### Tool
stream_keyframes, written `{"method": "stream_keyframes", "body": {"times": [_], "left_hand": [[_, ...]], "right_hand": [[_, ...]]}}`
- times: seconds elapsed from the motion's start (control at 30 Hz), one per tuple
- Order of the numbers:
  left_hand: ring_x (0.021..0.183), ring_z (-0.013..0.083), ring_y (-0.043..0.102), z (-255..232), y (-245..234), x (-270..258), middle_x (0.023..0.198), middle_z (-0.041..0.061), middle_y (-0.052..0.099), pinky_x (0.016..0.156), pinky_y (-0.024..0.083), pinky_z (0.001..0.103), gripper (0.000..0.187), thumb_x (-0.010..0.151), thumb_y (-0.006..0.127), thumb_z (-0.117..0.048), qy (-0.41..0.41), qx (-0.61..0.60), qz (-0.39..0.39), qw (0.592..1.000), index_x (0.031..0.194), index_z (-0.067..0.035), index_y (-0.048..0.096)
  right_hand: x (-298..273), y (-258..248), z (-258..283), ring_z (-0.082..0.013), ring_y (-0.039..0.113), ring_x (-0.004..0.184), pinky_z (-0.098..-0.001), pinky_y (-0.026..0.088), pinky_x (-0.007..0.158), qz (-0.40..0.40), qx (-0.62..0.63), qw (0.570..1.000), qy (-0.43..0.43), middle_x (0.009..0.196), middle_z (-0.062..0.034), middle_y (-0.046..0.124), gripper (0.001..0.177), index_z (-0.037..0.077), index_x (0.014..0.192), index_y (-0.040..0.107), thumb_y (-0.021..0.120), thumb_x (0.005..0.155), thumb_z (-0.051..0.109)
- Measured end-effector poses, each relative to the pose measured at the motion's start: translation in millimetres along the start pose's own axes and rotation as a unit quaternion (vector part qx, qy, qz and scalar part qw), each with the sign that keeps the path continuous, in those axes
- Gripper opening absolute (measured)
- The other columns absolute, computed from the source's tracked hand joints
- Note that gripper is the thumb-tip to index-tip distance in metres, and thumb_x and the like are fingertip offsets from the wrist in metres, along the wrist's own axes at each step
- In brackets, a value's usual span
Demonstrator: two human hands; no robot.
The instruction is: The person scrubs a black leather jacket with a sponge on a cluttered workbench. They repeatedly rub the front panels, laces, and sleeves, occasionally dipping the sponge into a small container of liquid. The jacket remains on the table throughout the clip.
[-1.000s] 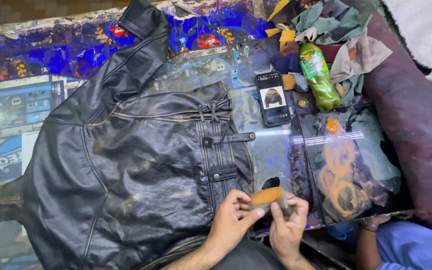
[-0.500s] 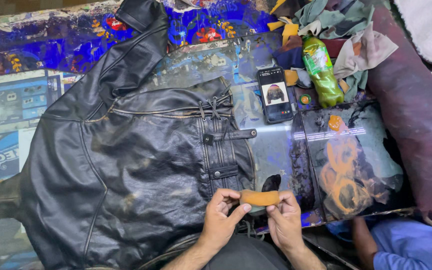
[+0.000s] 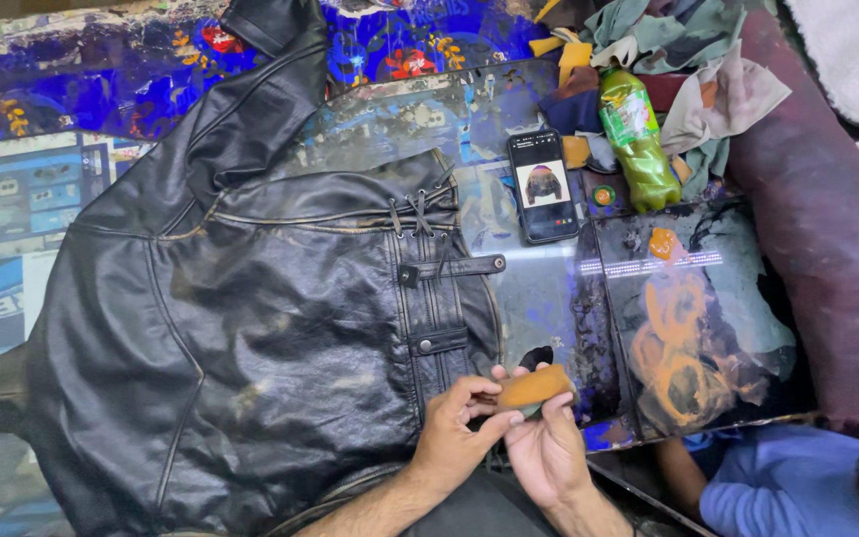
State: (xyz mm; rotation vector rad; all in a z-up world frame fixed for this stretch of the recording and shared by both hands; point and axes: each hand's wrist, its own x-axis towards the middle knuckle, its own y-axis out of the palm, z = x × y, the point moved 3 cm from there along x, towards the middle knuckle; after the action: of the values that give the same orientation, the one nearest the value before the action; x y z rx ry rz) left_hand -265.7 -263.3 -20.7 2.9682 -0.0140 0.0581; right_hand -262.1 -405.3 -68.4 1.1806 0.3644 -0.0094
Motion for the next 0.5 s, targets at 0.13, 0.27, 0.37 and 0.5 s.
{"method": "stream_keyframes", "body": {"times": [0.13, 0.27, 0.37, 0.5], "left_hand": [[0.113, 0.0292, 0.074, -21.2, -14.2, 7.1, 0.115, 0.010, 0.075, 0.101, 0.056, 0.043, 0.035, 0.091, 0.080, -0.011, 0.093, 0.216, 0.121, 0.964, 0.122, -0.004, 0.065], [0.138, 0.0395, 0.050, -29.9, -41.5, 20.2, 0.137, 0.016, 0.061, 0.116, 0.030, 0.060, 0.040, 0.092, 0.074, -0.027, 0.163, 0.468, 0.045, 0.867, 0.127, -0.009, 0.064], [0.146, 0.0462, 0.027, -14.7, -50.4, 30.5, 0.152, 0.023, 0.039, 0.114, 0.014, 0.069, 0.056, 0.091, 0.068, -0.038, 0.113, 0.557, 0.031, 0.822, 0.138, -0.009, 0.058], [0.148, 0.0475, 0.019, 9.8, -52.5, 33.0, 0.160, 0.022, 0.028, 0.113, 0.011, 0.072, 0.065, 0.092, 0.061, -0.045, 0.125, 0.599, 0.024, 0.791, 0.148, -0.013, 0.049]], "right_hand": [[30.0, -32.8, 38.3, -0.0282, 0.062, 0.106, -0.0439, 0.054, 0.083, -0.079, -0.148, 0.984, -0.052, 0.114, -0.0106, 0.066, 0.035, 0.008, 0.132, 0.055, 0.052, 0.108, 0.033], [58.0, -44.5, 126.6, -0.0200, 0.062, 0.110, -0.0361, 0.051, 0.095, -0.120, -0.413, 0.888, -0.161, 0.121, -0.0076, 0.066, 0.028, 0.003, 0.133, 0.060, 0.052, 0.109, 0.014], [60.2, -35.0, 185.9, -0.0251, 0.064, 0.115, -0.0357, 0.049, 0.099, -0.138, -0.682, 0.662, -0.279, 0.124, -0.0126, 0.069, 0.030, 0.002, 0.133, 0.062, 0.058, 0.104, 0.009], [62.0, -33.4, 221.7, -0.0369, 0.066, 0.106, -0.0429, 0.051, 0.095, -0.182, -0.804, 0.433, -0.364, 0.114, -0.0201, 0.069, 0.027, 0.003, 0.125, 0.068, 0.069, 0.098, 0.011]]}}
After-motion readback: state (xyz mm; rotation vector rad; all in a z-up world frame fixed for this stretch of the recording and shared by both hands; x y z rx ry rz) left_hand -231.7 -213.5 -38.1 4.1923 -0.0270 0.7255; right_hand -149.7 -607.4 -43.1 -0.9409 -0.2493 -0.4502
